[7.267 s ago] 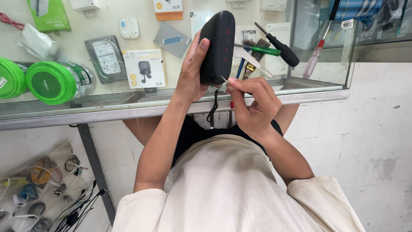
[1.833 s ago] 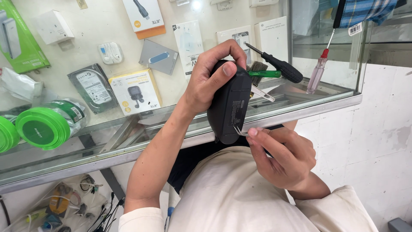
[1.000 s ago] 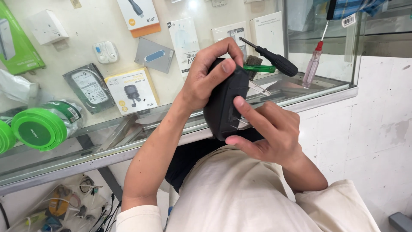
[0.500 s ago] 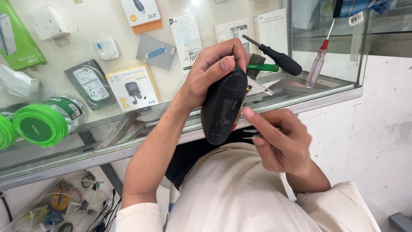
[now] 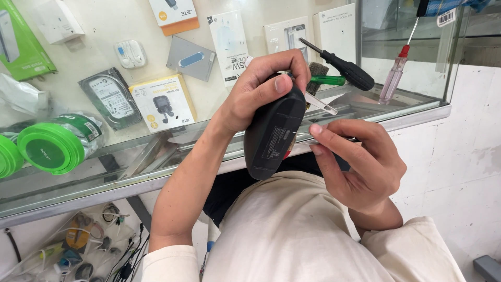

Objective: Disassembling a portable Bluetooth speaker using a screwdriver and prying tool

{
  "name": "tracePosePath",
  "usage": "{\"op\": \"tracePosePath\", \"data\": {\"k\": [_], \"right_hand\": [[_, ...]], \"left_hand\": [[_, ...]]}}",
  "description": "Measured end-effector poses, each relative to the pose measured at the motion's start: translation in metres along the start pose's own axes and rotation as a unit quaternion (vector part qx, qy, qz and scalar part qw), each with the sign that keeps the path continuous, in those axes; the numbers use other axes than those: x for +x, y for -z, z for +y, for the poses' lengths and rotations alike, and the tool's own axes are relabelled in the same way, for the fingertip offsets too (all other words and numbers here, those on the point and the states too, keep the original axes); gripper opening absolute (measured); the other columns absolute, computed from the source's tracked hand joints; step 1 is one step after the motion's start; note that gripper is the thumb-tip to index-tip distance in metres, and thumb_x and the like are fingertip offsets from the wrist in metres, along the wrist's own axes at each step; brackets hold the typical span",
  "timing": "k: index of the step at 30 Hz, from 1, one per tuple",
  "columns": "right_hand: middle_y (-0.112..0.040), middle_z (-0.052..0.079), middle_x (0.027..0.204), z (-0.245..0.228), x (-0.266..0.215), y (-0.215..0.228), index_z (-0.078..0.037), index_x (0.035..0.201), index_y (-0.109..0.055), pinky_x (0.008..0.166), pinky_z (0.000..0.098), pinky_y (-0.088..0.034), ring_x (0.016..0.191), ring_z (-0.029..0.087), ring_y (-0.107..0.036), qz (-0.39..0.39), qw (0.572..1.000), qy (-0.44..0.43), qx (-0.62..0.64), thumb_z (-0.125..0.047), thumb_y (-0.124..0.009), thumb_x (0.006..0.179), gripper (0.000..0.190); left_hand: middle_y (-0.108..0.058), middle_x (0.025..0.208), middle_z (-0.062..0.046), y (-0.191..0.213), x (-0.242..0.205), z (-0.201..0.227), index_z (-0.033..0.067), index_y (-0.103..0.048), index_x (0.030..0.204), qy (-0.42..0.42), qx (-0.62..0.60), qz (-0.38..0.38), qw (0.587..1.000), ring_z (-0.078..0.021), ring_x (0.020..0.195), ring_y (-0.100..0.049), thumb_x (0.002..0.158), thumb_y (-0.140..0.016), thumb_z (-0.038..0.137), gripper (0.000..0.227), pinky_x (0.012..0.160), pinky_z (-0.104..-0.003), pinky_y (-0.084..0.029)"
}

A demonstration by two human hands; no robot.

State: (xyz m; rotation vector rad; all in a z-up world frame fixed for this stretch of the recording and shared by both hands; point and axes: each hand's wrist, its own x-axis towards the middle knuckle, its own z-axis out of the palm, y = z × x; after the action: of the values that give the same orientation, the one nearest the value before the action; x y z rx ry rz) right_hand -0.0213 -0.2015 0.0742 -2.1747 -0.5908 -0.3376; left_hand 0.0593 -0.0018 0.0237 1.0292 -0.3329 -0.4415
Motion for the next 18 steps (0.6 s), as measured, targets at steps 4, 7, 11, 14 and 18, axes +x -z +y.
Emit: {"op": "tracePosePath", "data": {"k": [4, 7, 11, 14, 18], "right_hand": [[-0.068, 0.023, 0.098, -0.0020, 0.0011, 0.0000, 0.001, 0.111, -0.073, 0.070, 0.0353, -0.054, 0.080, 0.028, -0.066, 0.000, 1.000, -0.001, -0.004, 0.009, -0.076, 0.097, 0.016], [-0.068, 0.023, 0.096, -0.0037, 0.0010, 0.0000, 0.002, 0.109, -0.074, 0.069, 0.0341, -0.053, 0.079, 0.028, -0.065, 0.006, 1.000, -0.006, -0.013, 0.010, -0.079, 0.096, 0.016], [-0.068, 0.023, 0.094, -0.0058, 0.0003, -0.0002, 0.003, 0.107, -0.074, 0.069, 0.0335, -0.054, 0.079, 0.027, -0.064, 0.010, 1.000, -0.014, -0.018, 0.012, -0.081, 0.094, 0.017], [-0.068, 0.023, 0.095, -0.0061, -0.0013, 0.0000, 0.003, 0.107, -0.074, 0.070, 0.0335, -0.055, 0.079, 0.028, -0.064, 0.011, 1.000, -0.020, -0.016, 0.013, -0.081, 0.094, 0.018], [-0.068, 0.023, 0.096, -0.0089, 0.0005, 0.0016, 0.002, 0.108, -0.074, 0.071, 0.0330, -0.056, 0.080, 0.027, -0.064, 0.003, 0.999, -0.034, -0.014, 0.013, -0.081, 0.094, 0.019]], "left_hand": [[-0.051, 0.089, 0.000, 0.0008, -0.0003, 0.0016, 0.0102, -0.054, 0.093, 0.001, 0.011, -0.003, 1.000, -0.0133, 0.084, -0.047, 0.097, -0.050, 0.067, 0.057, 0.078, -0.027, -0.039], [-0.051, 0.089, 0.001, 0.0007, -0.0007, 0.0016, 0.0101, -0.055, 0.093, 0.000, 0.007, -0.004, 1.000, -0.0129, 0.083, -0.047, 0.098, -0.050, 0.064, 0.054, 0.077, -0.027, -0.040], [-0.052, 0.090, 0.000, 0.0010, -0.0006, 0.0021, 0.0099, -0.055, 0.093, -0.006, 0.020, -0.004, 1.000, -0.0135, 0.084, -0.047, 0.098, -0.050, 0.062, 0.052, 0.079, -0.028, -0.039], [-0.052, 0.090, 0.000, 0.0011, -0.0003, 0.0003, 0.0096, -0.055, 0.093, -0.012, 0.031, -0.003, 0.999, -0.0139, 0.084, -0.048, 0.099, -0.050, 0.061, 0.052, 0.080, -0.028, -0.040], [-0.053, 0.090, 0.000, 0.0004, 0.0005, -0.0004, 0.0089, -0.055, 0.092, -0.015, 0.045, -0.006, 0.999, -0.0144, 0.084, -0.050, 0.099, -0.050, 0.057, 0.049, 0.080, -0.028, -0.041]]}}
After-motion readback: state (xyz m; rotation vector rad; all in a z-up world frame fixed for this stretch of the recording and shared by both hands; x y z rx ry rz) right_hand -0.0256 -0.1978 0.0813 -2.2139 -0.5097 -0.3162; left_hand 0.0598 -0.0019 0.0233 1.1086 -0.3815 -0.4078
